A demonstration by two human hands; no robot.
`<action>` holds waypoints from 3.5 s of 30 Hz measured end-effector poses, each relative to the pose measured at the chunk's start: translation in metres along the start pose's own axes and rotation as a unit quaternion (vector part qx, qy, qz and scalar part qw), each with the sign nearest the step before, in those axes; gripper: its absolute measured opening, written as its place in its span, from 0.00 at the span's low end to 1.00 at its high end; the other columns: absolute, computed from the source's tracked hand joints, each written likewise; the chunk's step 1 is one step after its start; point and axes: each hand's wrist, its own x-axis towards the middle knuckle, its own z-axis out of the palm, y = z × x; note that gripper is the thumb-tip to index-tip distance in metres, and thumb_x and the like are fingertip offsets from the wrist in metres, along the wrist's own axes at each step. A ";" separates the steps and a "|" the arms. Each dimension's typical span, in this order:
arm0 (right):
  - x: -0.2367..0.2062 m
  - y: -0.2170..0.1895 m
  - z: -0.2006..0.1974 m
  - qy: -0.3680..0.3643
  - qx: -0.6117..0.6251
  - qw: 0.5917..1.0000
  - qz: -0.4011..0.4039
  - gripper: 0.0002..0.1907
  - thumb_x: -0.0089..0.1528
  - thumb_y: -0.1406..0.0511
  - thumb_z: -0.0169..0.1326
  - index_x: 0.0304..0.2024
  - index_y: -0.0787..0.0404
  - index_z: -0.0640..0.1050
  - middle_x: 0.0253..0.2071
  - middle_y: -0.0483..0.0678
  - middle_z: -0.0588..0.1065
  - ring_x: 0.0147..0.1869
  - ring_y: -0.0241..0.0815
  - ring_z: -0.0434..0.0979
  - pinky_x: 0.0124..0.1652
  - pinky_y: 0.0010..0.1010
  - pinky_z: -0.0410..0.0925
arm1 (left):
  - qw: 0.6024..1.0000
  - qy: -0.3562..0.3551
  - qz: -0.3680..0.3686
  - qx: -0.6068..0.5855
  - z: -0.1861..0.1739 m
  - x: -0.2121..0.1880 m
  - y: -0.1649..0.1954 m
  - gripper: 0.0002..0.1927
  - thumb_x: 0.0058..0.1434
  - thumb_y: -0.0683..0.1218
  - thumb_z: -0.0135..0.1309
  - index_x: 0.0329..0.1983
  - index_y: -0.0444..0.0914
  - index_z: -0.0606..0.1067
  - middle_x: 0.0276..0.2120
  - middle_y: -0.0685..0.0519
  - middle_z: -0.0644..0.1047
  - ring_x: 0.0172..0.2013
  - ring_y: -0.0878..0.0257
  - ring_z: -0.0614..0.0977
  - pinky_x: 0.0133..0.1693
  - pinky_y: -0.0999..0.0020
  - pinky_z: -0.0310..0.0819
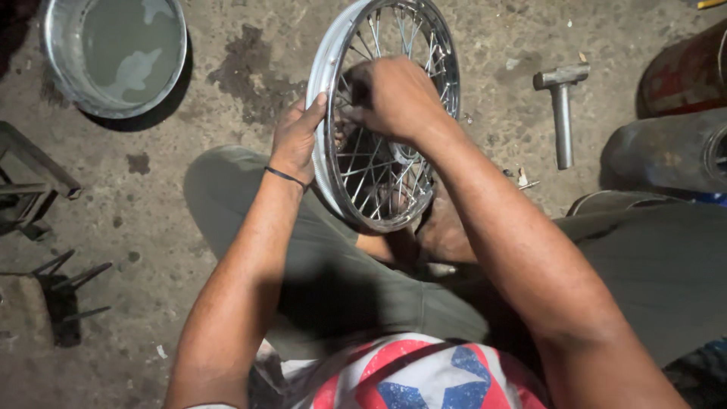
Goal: The person is sitting on the floor in a workshop, working on a motorcycle wheel. They are using their hands to tighten the spokes and adjust the rim of the wheel.
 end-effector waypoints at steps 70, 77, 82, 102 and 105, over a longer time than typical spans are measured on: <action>-0.054 -0.014 0.097 0.099 0.155 0.977 -0.104 0.20 0.52 0.69 0.63 0.47 0.56 0.80 0.43 0.55 0.81 0.45 0.59 0.81 0.44 0.44 0.73 | 0.999 0.041 0.013 0.011 -0.008 0.004 -0.006 0.18 0.69 0.52 0.56 0.50 0.33 0.75 0.38 0.45 0.82 0.38 0.58 0.84 0.45 0.63 0.81; -0.051 -0.013 0.093 0.061 0.147 0.984 -0.074 0.19 0.51 0.67 0.66 0.45 0.60 0.79 0.40 0.54 0.80 0.43 0.60 0.80 0.41 0.48 0.71 | 0.998 0.061 -0.005 0.000 -0.004 0.002 -0.004 0.19 0.68 0.52 0.56 0.53 0.33 0.75 0.40 0.45 0.82 0.39 0.57 0.84 0.46 0.64 0.81; -0.048 -0.014 0.092 0.046 0.116 0.992 -0.016 0.18 0.53 0.67 0.64 0.46 0.62 0.78 0.39 0.55 0.80 0.44 0.60 0.80 0.43 0.49 0.71 | 0.999 0.035 0.009 -0.010 -0.006 0.004 -0.004 0.20 0.70 0.52 0.56 0.55 0.31 0.75 0.41 0.47 0.81 0.41 0.57 0.83 0.48 0.62 0.80; -0.049 0.035 0.036 0.158 0.232 0.959 -0.026 0.09 0.58 0.69 0.66 0.41 0.64 0.82 0.39 0.53 0.82 0.44 0.42 0.82 0.46 0.33 0.72 | 0.992 0.049 -0.030 0.114 0.041 -0.003 0.016 0.23 0.68 0.55 0.55 0.57 0.33 0.73 0.38 0.51 0.82 0.32 0.67 0.81 0.30 0.70 0.76; -0.043 0.033 0.049 0.106 0.263 0.958 0.035 0.07 0.60 0.69 0.61 0.41 0.62 0.82 0.38 0.51 0.82 0.44 0.42 0.84 0.46 0.33 0.73 | 0.989 0.096 -0.046 0.099 0.019 -0.003 0.017 0.22 0.65 0.59 0.55 0.50 0.38 0.75 0.36 0.49 0.83 0.30 0.65 0.82 0.27 0.70 0.76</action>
